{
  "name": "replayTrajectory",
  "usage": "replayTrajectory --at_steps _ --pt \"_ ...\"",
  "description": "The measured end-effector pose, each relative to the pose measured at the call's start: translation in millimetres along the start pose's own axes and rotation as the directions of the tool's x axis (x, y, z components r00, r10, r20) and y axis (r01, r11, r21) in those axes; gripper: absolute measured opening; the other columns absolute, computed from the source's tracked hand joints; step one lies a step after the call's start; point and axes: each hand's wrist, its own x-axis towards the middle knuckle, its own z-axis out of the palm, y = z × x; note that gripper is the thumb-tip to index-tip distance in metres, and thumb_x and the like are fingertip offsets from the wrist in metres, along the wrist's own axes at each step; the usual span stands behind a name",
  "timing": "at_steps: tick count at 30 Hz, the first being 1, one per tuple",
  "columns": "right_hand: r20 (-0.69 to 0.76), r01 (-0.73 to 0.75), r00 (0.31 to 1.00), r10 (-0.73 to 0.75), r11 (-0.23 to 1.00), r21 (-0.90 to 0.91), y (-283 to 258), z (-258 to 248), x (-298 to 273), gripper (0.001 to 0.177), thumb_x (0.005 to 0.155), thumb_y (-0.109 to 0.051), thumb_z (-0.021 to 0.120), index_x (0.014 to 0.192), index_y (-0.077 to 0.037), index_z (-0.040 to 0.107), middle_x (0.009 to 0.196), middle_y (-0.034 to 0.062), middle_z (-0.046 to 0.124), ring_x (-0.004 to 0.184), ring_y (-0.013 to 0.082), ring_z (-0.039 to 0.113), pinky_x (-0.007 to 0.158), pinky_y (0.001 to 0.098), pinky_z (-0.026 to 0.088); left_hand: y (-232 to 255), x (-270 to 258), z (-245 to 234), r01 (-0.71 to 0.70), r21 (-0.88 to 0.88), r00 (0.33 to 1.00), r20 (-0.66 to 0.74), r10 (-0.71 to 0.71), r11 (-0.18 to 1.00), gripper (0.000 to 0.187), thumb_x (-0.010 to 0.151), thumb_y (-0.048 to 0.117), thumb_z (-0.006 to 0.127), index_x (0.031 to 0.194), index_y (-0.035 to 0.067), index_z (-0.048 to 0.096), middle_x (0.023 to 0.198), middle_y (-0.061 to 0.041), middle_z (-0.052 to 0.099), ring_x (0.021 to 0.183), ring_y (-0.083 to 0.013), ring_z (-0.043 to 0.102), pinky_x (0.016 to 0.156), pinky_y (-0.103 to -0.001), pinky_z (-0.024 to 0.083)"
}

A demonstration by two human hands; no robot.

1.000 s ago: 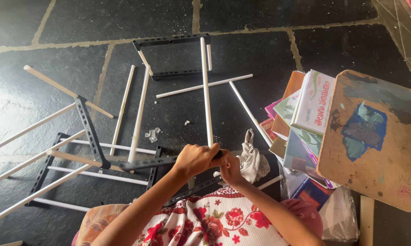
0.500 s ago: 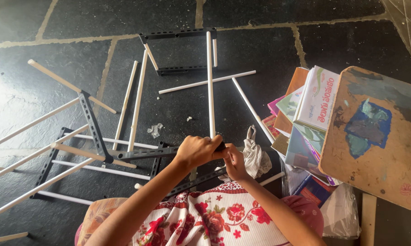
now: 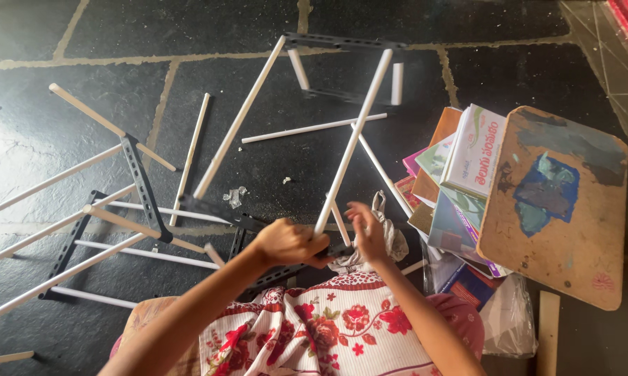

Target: The person assembles a white and black plastic rack by inserting white poles into black connector frames. They connect multiple sections together, forming a larger structure on the floor.

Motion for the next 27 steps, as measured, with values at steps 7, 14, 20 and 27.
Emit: replayTrajectory --at_steps 7,14,20,27 --pt "-0.507 0.051 0.858 -0.086 0.995 -0.082 6 -82 30 0.031 0.106 -0.008 0.064 0.133 0.002 0.053 0.126 0.0168 0.058 0.11 0.0241 0.065 0.094 0.0344 0.058 -30 -36 -47 -0.251 -0.107 0.959 -0.16 0.233 0.962 0.05 0.095 0.056 0.06 0.068 0.015 0.051 0.052 0.008 0.042 0.04 -0.0067 0.04 0.036 -0.025 0.035" --pt "-0.429 0.025 0.873 -0.232 0.9 -0.435 -17 -122 72 0.055 0.1 -0.008 0.07 0.149 -0.001 0.047 0.133 0.0199 0.056 0.113 0.0269 0.062 0.09 0.039 0.06 -13 -78 -69 -0.291 -0.128 0.953 -0.131 0.274 0.948 0.05 0.097 0.057 0.062 0.067 0.017 0.053 0.048 0.01 0.04 0.039 -0.0071 0.04 0.037 -0.025 0.036" --pt "-0.288 0.143 0.921 -0.263 0.915 -0.378 1 -110 143 0.065 0.095 -0.017 0.075 0.147 0.006 0.044 0.12 0.0235 0.063 0.108 0.0329 0.065 0.086 0.0433 0.054 3 -128 -94 -0.219 -0.208 0.975 -0.077 0.207 0.953 0.053 0.096 0.063 0.058 0.072 0.016 0.055 0.053 0.008 0.042 0.042 -0.0099 0.042 0.04 -0.027 0.036" --pt "-0.176 0.002 0.984 -0.014 0.998 -0.07 47 -92 100 0.023 0.105 -0.018 0.068 0.103 0.004 0.064 0.086 0.0097 0.074 0.079 0.0199 0.072 0.073 0.0319 0.056 41 -186 -96 -0.021 -0.377 0.986 0.147 0.082 0.926 0.026 0.079 0.042 0.07 0.079 0.017 0.062 0.057 0.006 0.048 0.051 -0.0148 0.05 0.049 -0.033 0.041"
